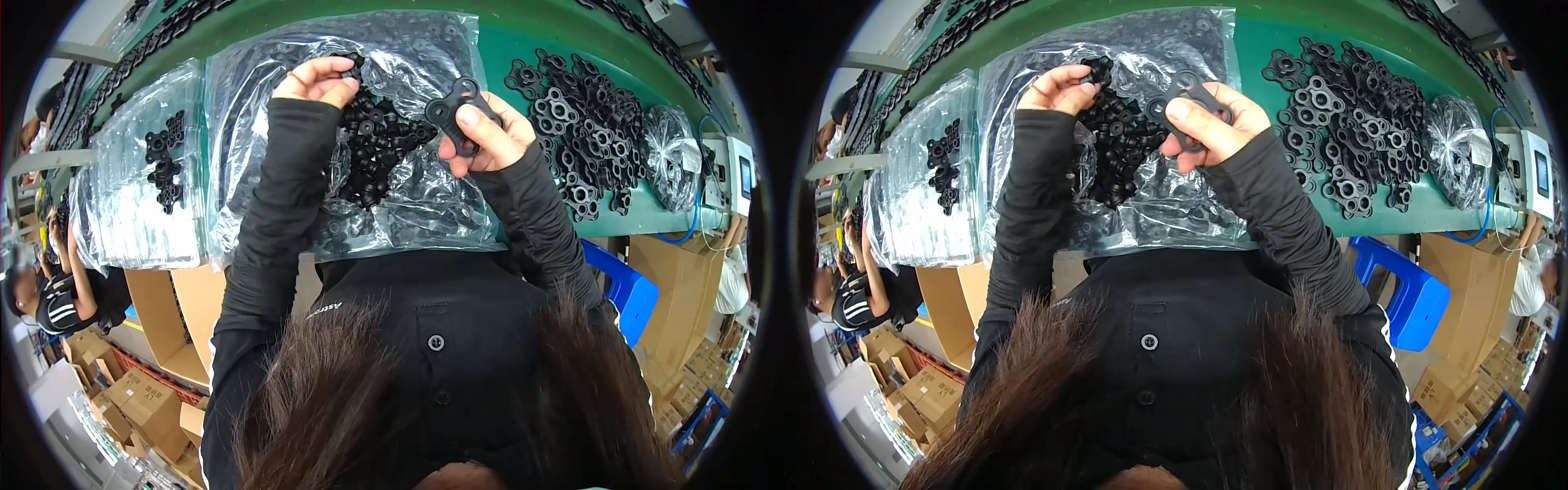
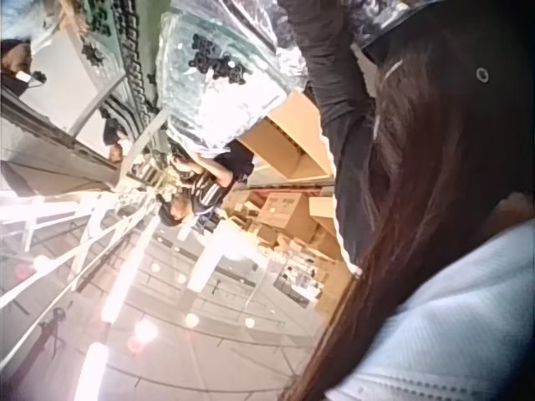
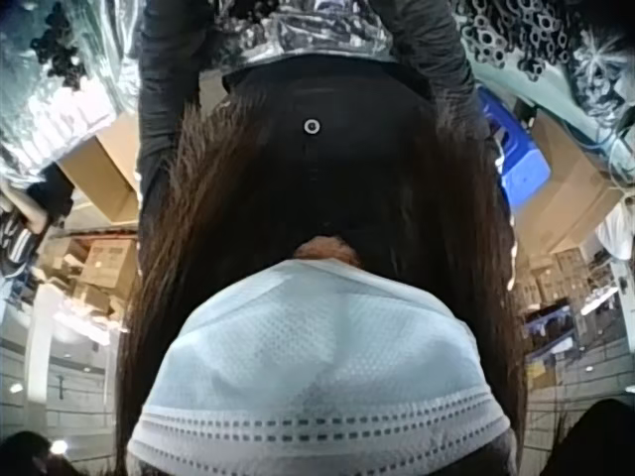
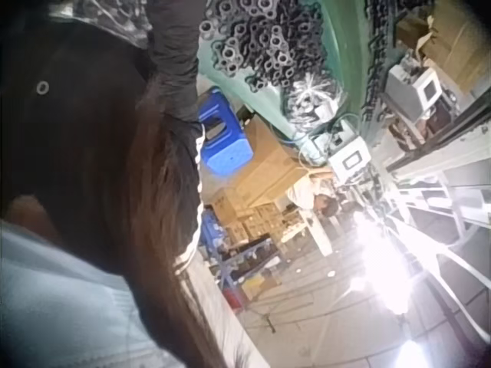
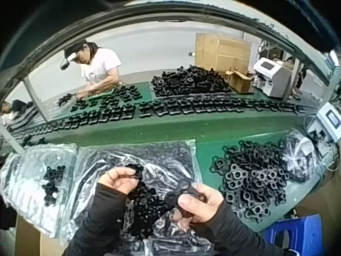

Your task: The person assembles plastic components by pressing small round plastic inserts into the holes of flat plastic brackets by hand.

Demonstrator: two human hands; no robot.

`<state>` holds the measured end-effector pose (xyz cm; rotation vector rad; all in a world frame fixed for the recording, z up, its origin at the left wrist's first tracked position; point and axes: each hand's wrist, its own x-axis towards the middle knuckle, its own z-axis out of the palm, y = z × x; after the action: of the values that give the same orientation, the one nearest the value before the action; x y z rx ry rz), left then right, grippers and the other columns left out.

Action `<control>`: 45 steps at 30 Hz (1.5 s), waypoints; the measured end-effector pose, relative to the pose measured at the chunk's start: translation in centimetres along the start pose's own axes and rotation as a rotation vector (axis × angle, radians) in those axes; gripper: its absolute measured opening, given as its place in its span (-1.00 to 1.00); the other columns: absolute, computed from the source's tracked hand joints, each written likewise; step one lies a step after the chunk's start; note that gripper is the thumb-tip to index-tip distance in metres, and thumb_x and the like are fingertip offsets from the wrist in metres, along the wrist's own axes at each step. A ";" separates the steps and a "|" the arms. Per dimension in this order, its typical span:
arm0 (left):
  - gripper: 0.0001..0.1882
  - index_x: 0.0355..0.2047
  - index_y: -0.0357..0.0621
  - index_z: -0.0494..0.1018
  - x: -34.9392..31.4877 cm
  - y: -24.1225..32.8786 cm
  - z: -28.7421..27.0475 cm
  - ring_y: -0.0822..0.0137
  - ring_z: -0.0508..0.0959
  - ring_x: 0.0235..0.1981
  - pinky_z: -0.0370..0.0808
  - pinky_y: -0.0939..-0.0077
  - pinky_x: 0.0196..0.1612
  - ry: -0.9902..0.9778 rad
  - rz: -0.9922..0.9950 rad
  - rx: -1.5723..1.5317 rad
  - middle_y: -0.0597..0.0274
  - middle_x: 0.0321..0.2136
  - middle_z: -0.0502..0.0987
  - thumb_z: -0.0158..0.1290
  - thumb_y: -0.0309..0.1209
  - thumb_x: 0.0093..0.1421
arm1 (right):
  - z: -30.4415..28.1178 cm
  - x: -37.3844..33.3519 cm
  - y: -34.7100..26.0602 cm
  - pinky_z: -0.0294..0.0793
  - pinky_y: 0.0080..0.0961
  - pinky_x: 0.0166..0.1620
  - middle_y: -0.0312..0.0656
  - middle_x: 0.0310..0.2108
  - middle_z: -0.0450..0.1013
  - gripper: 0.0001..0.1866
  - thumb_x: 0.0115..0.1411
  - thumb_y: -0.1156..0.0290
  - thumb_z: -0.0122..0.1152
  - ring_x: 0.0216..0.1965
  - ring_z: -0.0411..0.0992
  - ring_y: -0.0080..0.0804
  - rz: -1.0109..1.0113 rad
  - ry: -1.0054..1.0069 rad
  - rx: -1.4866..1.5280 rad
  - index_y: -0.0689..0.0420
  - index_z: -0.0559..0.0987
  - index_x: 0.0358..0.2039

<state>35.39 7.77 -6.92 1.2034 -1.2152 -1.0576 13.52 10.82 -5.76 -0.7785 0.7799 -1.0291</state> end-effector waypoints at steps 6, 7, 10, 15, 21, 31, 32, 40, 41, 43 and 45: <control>-0.78 -0.22 -0.23 0.43 -3.3 1.2 1.4 0.47 0.46 -0.50 0.43 0.73 -0.40 0.021 -0.277 -0.493 0.19 -0.47 0.51 0.02 -0.60 0.07 | 0.6 1.0 1.7 0.34 -0.80 -0.68 -0.14 -0.51 0.40 -0.63 0.04 0.43 0.21 -0.60 0.41 -0.53 -0.131 -0.103 -0.145 0.30 0.34 -0.18; -0.78 -0.22 -0.23 0.43 -3.6 1.0 1.4 0.48 0.46 -0.50 0.42 0.73 -0.39 -0.007 -0.281 -0.488 0.20 -0.46 0.51 0.02 -0.59 0.08 | 0.8 1.1 1.8 0.32 -0.80 -0.69 -0.14 -0.51 0.40 -0.63 0.05 0.44 0.20 -0.62 0.40 -0.53 -0.130 -0.108 -0.156 0.30 0.34 -0.17; -0.78 -0.19 -0.24 0.42 -4.4 0.5 1.4 0.50 0.45 -0.50 0.41 0.75 -0.38 -0.090 -0.290 -0.475 0.20 -0.42 0.51 0.01 -0.55 0.11 | 1.4 1.2 2.0 0.27 -0.81 -0.72 -0.12 -0.53 0.39 -0.64 0.07 0.50 0.15 -0.67 0.37 -0.52 -0.130 -0.125 -0.191 0.30 0.31 -0.13; -0.78 -0.18 -0.25 0.42 -5.2 2.5 2.5 0.52 0.44 -0.47 0.38 0.76 -0.34 -0.112 -0.152 -0.029 0.20 -0.38 0.50 0.00 -0.51 0.14 | 0.7 1.0 2.1 0.26 -0.83 -0.74 -0.14 -0.53 0.39 -0.65 0.07 0.49 0.16 -0.67 0.37 -0.54 -0.074 -0.159 -0.125 0.27 0.31 -0.15; -0.85 -0.29 -0.25 0.48 -6.3 2.1 3.0 0.56 0.44 -0.45 0.39 0.79 -0.34 -0.051 -0.102 -0.142 0.25 -0.41 0.51 0.03 -0.52 0.11 | 0.4 0.5 1.5 0.27 -0.84 -0.70 -0.16 -0.54 0.40 -0.69 0.01 0.45 0.23 -0.66 0.36 -0.58 0.069 -0.172 0.047 0.24 0.34 -0.28; -0.82 -0.23 -0.24 0.44 -5.6 1.9 2.3 0.58 0.40 -0.48 0.33 0.80 -0.37 -0.099 -0.232 -0.384 0.29 -0.43 0.48 -0.02 -0.52 0.12 | 1.6 0.4 1.2 0.24 -0.83 -0.69 -0.22 -0.55 0.41 -0.68 -0.03 0.44 0.26 -0.65 0.35 -0.62 -0.100 -0.087 -0.264 0.22 0.34 -0.32; -0.81 -0.23 -0.23 0.43 -5.6 2.0 2.6 0.58 0.39 -0.49 0.32 0.79 -0.37 -0.093 -0.191 -0.337 0.31 -0.45 0.48 -0.02 -0.53 0.12 | 1.7 0.4 1.1 0.26 -0.82 -0.68 -0.22 -0.56 0.40 -0.69 -0.02 0.46 0.24 -0.65 0.36 -0.60 -0.121 -0.086 -0.284 0.22 0.33 -0.31; -0.90 -0.39 -0.20 0.47 -0.3 0.7 1.1 0.53 0.42 -0.40 0.35 0.70 -0.30 0.034 0.028 0.333 0.27 -0.43 0.49 -0.03 -0.49 0.09 | 1.5 -0.1 0.4 0.35 -0.76 -0.65 -0.21 -0.55 0.39 -0.72 -0.01 0.51 0.19 -0.65 0.37 -0.55 -0.034 -0.086 -0.302 0.23 0.31 -0.31; -0.90 -0.39 -0.20 0.47 0.9 0.1 0.3 0.53 0.42 -0.40 0.35 0.70 -0.30 0.035 0.032 0.333 0.27 -0.43 0.49 -0.03 -0.49 0.09 | 1.5 -0.1 0.4 0.35 -0.76 -0.65 -0.21 -0.55 0.39 -0.72 -0.01 0.51 0.19 -0.65 0.37 -0.55 -0.038 -0.087 -0.302 0.23 0.31 -0.31; -0.90 -0.42 -0.20 0.47 2.9 -1.4 -1.3 0.52 0.44 -0.40 0.36 0.68 -0.32 0.026 0.169 0.870 0.26 -0.43 0.49 -0.02 -0.48 0.09 | 1.3 -0.1 0.8 0.33 -0.76 -0.66 -0.20 -0.55 0.40 -0.73 -0.01 0.51 0.19 -0.66 0.36 -0.56 -0.087 -0.064 -0.239 0.23 0.33 -0.31; -0.90 -0.45 -0.19 0.48 3.8 -2.4 -2.0 0.51 0.45 -0.40 0.38 0.66 -0.33 0.011 0.306 1.405 0.25 -0.44 0.50 -0.02 -0.47 0.08 | 1.2 -0.3 1.1 0.32 -0.76 -0.67 -0.19 -0.54 0.40 -0.73 -0.01 0.52 0.19 -0.67 0.35 -0.56 -0.133 -0.035 -0.174 0.23 0.34 -0.31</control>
<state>37.82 3.94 -8.91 1.8918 -2.1288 0.2067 14.89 11.65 -6.00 -1.0060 0.8039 -1.0726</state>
